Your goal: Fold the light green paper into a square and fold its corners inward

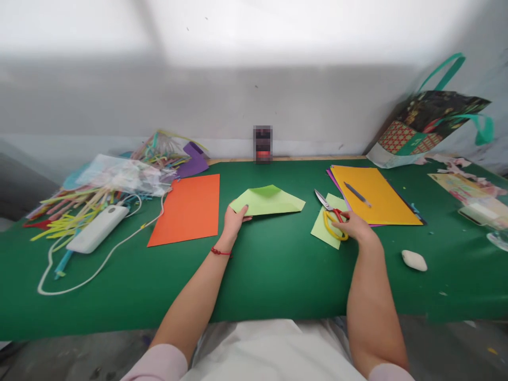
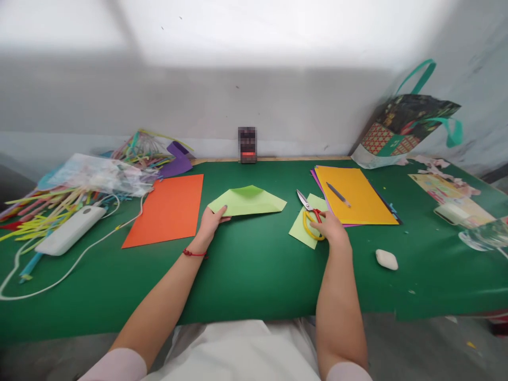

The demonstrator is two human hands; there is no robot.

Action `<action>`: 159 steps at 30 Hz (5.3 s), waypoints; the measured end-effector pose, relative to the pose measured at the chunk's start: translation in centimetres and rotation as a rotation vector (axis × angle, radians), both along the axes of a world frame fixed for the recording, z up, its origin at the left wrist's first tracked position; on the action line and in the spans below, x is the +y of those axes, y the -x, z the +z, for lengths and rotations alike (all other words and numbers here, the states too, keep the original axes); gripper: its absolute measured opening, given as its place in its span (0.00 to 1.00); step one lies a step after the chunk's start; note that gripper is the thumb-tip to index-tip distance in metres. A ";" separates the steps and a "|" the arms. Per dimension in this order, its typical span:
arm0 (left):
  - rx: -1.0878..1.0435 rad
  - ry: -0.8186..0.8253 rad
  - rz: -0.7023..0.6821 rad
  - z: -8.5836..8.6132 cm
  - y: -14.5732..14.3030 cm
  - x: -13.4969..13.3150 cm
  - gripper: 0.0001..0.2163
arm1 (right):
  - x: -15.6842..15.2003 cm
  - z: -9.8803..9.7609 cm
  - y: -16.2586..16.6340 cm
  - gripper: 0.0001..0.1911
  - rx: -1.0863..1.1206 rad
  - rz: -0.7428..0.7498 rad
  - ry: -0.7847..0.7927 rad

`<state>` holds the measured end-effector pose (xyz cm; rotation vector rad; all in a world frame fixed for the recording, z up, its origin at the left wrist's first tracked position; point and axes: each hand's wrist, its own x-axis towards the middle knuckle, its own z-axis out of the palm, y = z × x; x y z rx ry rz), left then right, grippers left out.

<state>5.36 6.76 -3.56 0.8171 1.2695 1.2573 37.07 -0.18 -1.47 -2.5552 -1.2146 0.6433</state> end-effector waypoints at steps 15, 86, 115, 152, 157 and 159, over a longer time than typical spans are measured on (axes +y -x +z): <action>0.206 -0.195 0.040 -0.4 0.5 0.0 0.20 | 1.3 0.2 1.8 0.07 0.244 -0.277 -0.313; 1.143 -0.333 -0.122 -1.6 0.6 -1.6 0.07 | 3.6 -3.2 13.8 0.25 1.052 0.118 -1.000; 1.239 -0.674 -0.612 -2.1 -2.2 -2.2 0.08 | 2.9 -2.2 13.3 0.27 1.309 0.185 -0.789; 1.160 -0.618 -0.660 -2.3 -2.2 -1.5 0.08 | 3.9 -3.4 12.5 0.25 1.431 0.293 -0.770; 1.173 -0.631 -0.654 -2.3 -2.3 -1.5 0.07 | 3.6 -3.6 14.4 0.24 1.493 0.394 -0.697; 1.184 -0.628 -0.655 -2.2 -2.3 -1.5 0.06 | 3.5 -3.8 15.1 0.24 1.475 0.425 -0.662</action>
